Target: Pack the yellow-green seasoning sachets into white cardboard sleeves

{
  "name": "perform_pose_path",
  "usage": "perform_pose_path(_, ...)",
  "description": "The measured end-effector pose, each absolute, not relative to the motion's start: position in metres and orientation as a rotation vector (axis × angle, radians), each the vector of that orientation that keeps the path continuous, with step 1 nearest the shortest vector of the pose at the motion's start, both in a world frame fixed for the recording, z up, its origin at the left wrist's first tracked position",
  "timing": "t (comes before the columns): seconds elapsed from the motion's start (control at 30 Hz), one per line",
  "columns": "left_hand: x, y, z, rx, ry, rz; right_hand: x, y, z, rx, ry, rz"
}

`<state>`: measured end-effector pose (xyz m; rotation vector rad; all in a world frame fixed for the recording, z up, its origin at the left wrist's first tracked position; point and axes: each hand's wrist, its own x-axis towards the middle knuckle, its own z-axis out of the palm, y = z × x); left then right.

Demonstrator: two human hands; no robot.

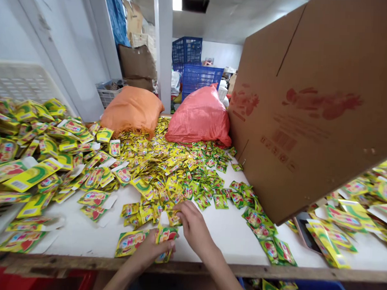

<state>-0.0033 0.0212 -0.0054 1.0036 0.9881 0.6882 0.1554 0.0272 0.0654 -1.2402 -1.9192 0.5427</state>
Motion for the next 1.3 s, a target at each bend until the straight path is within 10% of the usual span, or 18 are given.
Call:
perform_pose_path(0.47,-0.005,0.021,0.002,1.074,0.898,0.680,0.129,0.029,0.075,-1.119,-1.857,1.013)
perform_pose_path(0.8,0.001,0.026,0.009,1.226,0.847,0.780,0.144,0.009,0.052,-1.392,-1.927,0.353)
perform_pose_path(1.3,0.007,0.027,0.006,1.279,0.832,0.880,0.144,0.008,0.049,-1.467,-2.060,0.450)
